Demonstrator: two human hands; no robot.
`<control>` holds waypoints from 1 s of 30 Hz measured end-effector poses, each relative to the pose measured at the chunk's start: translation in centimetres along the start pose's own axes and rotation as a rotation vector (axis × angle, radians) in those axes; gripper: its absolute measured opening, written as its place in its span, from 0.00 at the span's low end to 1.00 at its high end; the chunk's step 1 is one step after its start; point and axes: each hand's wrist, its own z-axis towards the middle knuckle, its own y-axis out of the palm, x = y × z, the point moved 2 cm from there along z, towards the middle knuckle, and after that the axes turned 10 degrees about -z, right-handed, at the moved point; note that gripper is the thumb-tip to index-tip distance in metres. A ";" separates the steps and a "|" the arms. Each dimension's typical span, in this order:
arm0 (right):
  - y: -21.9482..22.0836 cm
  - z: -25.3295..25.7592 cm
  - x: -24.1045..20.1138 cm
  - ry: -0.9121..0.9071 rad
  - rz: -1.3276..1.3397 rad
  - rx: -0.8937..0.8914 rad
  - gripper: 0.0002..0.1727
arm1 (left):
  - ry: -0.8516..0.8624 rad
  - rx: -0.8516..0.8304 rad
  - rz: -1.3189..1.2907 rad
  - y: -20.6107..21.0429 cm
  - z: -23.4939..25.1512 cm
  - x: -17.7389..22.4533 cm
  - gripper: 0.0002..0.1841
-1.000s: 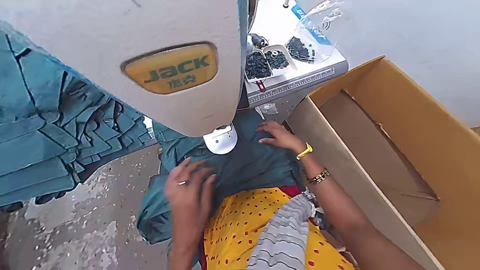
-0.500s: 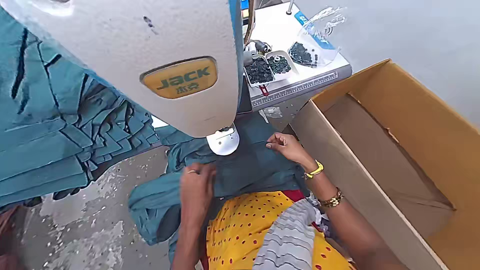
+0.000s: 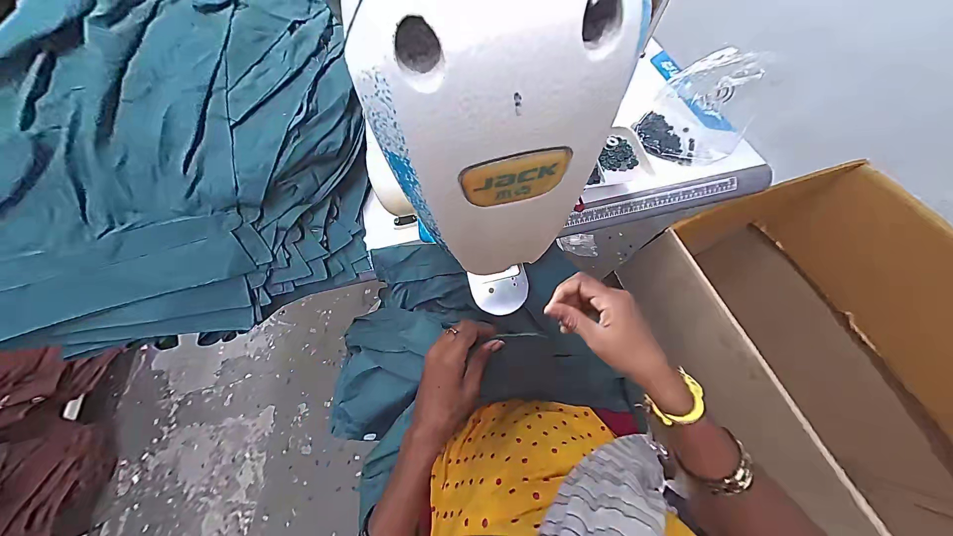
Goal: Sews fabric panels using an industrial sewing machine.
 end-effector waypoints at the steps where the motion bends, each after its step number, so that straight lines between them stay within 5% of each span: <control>1: -0.1 1.0 -0.4 -0.060 0.046 0.072 0.13 | 0.013 -0.003 -0.019 -0.1 0.1 0.1 0.14; 4: 0.9 4.8 -1.4 -0.147 0.081 0.077 0.13 | 0.008 -0.056 -0.055 -0.2 0.2 0.2 0.15; 8: 2.2 7.9 -2.3 -0.015 0.031 -0.031 0.15 | -0.033 -0.045 -0.028 -1.4 -1.0 -0.7 0.16; 13: 1.6 8.2 -2.9 -0.016 -0.010 -0.144 0.13 | -0.069 -0.043 -0.144 -3.1 -2.6 -1.4 0.17; 21: 1.6 8.4 -3.0 -0.010 -0.056 -0.179 0.13 | 0.065 -0.109 -0.255 -2.4 1.8 2.5 0.13; 30: 1.0 2.9 -2.5 -0.021 -0.072 -0.016 0.24 | -0.390 0.053 -0.369 -4.1 3.4 1.9 0.08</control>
